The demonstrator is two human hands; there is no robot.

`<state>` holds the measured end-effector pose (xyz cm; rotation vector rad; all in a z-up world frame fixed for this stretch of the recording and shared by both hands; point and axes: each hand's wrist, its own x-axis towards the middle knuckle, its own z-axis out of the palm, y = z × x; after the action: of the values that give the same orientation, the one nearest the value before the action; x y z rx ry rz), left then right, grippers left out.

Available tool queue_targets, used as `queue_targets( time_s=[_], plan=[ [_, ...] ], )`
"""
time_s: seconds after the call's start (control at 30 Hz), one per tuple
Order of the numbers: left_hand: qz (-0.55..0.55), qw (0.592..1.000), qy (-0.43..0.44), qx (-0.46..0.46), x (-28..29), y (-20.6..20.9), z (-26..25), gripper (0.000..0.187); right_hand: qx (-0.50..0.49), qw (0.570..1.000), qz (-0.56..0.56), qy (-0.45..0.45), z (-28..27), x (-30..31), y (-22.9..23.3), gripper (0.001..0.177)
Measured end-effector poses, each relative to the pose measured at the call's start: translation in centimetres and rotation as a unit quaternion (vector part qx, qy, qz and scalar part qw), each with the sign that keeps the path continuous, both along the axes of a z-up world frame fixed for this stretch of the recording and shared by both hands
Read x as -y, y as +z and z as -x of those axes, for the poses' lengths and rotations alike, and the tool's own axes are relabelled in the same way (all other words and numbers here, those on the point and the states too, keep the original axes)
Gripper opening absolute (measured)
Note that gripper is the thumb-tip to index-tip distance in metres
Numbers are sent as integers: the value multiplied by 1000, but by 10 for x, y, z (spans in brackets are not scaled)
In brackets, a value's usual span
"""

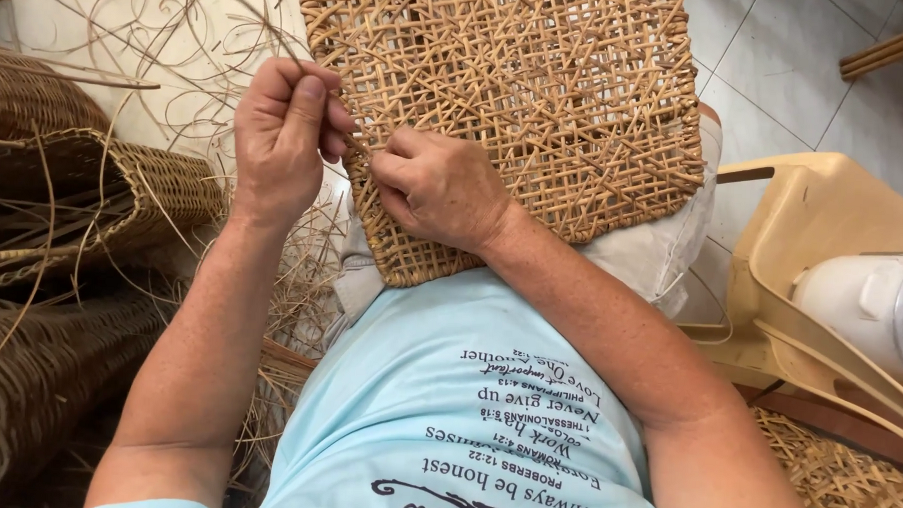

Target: Weaving thin wicker strands into a rectangular wicker panel to create a mesh pattern.

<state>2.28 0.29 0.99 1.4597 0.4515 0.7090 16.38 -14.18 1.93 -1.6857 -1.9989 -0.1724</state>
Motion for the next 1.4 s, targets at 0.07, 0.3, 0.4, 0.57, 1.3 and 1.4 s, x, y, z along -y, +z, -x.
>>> queue_targets(
  time_s=[0.07, 0.3, 0.4, 0.57, 1.3, 1.4],
  plan=[
    [38, 997, 38, 47, -5, 1, 2, 12, 4, 1000, -16, -3, 0, 0, -4, 7],
    [15, 989, 96, 108, -36, 5, 22, 12, -28, 999, -25, -2, -2, -2, -19, 14],
    [3, 985, 133, 113, -42, 15, 30, 12, -25, 999, -32, -10, -1, -1, -18, 15],
    [-9, 980, 157, 122, -46, 16, 34, 14, -103, 994, -22, 14, -7, 4, -20, 3],
    [150, 986, 40, 68, -6, -47, 3, 40, -294, 956, -9, -12, -17, 13, -35, 13],
    [83, 995, 27, 45, -3, -41, 6, 43, -276, 961, -5, -7, -15, 14, -21, 13]
  ],
)
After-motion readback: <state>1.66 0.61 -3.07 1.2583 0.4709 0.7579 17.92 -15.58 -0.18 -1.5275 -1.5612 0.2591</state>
